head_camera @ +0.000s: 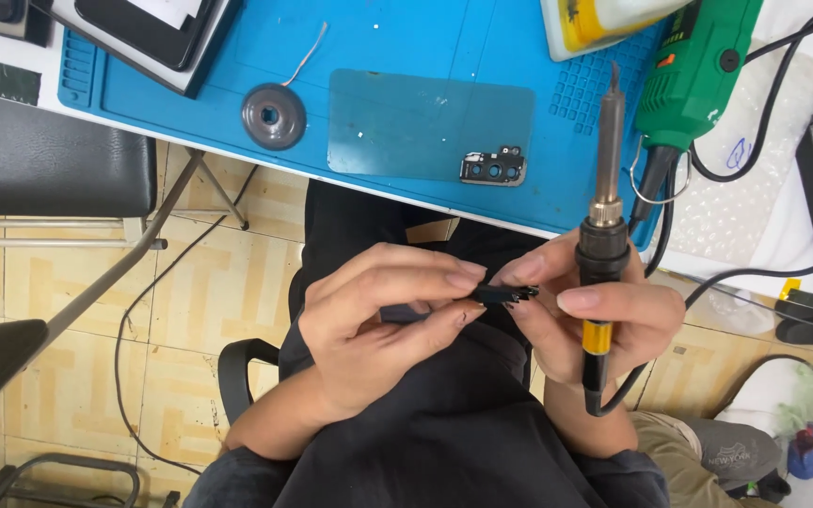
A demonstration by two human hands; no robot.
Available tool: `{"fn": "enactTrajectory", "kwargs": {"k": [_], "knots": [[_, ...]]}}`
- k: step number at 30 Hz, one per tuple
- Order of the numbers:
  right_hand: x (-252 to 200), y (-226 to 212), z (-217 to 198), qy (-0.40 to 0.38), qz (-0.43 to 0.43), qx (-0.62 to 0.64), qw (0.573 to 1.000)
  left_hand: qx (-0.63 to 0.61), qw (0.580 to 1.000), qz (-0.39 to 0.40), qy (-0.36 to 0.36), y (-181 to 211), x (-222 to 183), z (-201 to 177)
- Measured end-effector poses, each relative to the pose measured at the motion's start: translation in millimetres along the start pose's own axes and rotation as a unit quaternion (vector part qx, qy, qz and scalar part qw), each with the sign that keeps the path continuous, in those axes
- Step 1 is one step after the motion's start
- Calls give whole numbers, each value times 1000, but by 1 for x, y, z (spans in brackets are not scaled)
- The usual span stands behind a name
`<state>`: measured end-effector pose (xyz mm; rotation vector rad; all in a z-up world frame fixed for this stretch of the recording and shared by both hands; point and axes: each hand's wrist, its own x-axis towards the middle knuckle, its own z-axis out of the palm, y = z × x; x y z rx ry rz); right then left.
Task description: Soldering and inspecting a mobile phone camera module at a repair station, including a brief functional check of a phone screen.
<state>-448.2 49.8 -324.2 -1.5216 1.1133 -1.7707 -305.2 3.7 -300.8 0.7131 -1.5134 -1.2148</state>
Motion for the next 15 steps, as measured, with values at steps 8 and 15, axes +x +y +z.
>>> {"fn": "enactTrajectory", "kwargs": {"k": [8, 15], "knots": [[-4, -3, -3, 12, -37, 14, 999, 2, 994, 109, -13, 6, -5, 4], [-9, -1, -6, 19, -35, 32, 999, 20, 991, 131, -16, 5, -8, 5]]}}
